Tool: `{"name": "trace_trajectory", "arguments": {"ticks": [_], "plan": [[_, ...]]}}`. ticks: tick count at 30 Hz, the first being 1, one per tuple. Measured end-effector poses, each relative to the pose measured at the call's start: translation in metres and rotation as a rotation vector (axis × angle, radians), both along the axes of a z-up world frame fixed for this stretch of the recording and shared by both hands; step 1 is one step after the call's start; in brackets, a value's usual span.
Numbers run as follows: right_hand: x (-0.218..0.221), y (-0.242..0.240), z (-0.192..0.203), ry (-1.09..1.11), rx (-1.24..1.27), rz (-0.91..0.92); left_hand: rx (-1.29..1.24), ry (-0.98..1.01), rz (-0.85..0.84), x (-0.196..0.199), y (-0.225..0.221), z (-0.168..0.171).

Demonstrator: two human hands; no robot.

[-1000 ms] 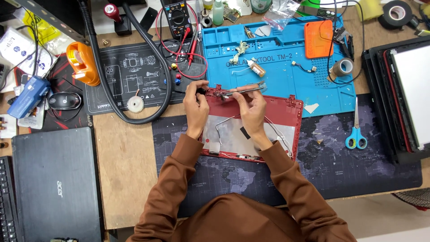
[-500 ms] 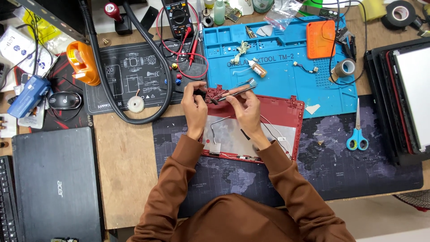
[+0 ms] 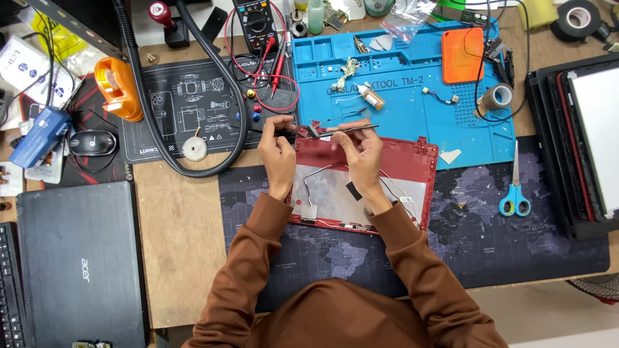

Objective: Disassembling a laptop bezel and manipulating internal ribbon cables and components using repair tools.

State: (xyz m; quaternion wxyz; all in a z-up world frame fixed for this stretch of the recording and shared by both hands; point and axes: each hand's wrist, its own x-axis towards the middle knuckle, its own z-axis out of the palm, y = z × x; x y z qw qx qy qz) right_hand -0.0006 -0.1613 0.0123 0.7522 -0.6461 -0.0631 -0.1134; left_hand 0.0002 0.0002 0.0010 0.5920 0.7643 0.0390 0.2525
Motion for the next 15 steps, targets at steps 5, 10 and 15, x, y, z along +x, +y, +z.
{"name": "trace_trajectory", "arguments": {"ticks": [5,10,15], "plan": [[0.0,0.0005,-0.0022,0.012,0.015,-0.002,-0.006,0.001,0.0,0.0002,-0.0002,-0.002],[0.0012,0.0007,-0.0023,0.017,0.011,0.004,-0.03,0.006,-0.007,0.0,0.0,-0.0047],[0.0035,-0.001,-0.0025,0.003,0.039,-0.049,0.011,0.007,-0.029,0.0016,-0.0012,-0.0094]]}}
